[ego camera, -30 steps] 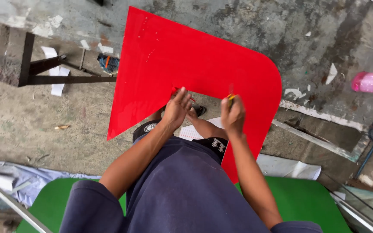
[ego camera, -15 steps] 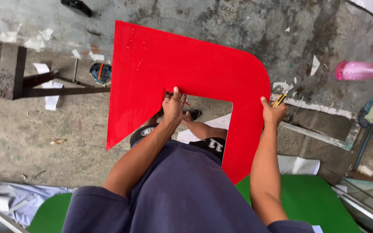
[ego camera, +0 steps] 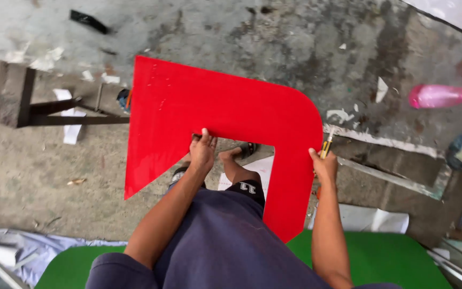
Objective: Trimming excess material from a large red vinyl letter using a utility knife on a workshop floor.
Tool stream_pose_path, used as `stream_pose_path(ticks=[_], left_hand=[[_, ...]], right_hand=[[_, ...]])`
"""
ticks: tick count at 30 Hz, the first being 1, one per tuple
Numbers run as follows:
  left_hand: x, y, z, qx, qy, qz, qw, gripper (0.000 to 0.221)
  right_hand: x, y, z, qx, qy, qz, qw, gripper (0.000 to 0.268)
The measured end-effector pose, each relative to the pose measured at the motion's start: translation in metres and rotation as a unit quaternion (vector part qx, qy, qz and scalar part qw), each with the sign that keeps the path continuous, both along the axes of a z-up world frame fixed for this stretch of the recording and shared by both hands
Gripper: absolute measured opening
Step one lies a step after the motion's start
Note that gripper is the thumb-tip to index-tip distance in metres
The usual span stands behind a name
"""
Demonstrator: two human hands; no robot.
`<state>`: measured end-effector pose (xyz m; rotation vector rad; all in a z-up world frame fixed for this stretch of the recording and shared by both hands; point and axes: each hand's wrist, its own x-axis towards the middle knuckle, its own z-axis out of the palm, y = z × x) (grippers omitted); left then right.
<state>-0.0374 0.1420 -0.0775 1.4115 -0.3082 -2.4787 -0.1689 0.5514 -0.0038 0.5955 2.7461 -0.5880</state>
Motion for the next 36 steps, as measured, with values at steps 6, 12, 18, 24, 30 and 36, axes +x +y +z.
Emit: stream_pose_path(ticks=[6, 12, 18, 24, 30, 36], left_hand=[[-0.015, -0.019, -0.008, -0.036, 0.02, -0.022, 0.999, 0.06], [-0.004, -0.01, -0.002, -0.01, 0.004, -0.014, 1.0, 0.056], [0.008, -0.009, 0.009, 0.033, 0.023, 0.022, 0.999, 0.032], [0.011, 0.011, -0.048, -0.024, 0.043, 0.001, 0.999, 0.033], [0.006, 0.001, -0.025, -0.06, 0.047, -0.018, 0.997, 0.036], [0.008, -0.022, 0.016, 0.011, 0.103, 0.009, 0.995, 0.034]], right_hand=[[0.021, -0.134, 0.072, 0.034, 0.242, 0.227, 0.943, 0.049], [-0.002, -0.247, 0.072, -0.177, 0.153, 0.444, 0.865, 0.032], [0.005, -0.306, 0.064, -0.166, 0.056, 0.496, 0.85, 0.029], [0.016, -0.354, 0.051, -0.137, 0.038, 0.543, 0.828, 0.03], [0.023, -0.382, 0.045, -0.115, 0.044, 0.533, 0.837, 0.028], [0.031, -0.42, 0.048, -0.111, 0.028, 0.486, 0.867, 0.027]])
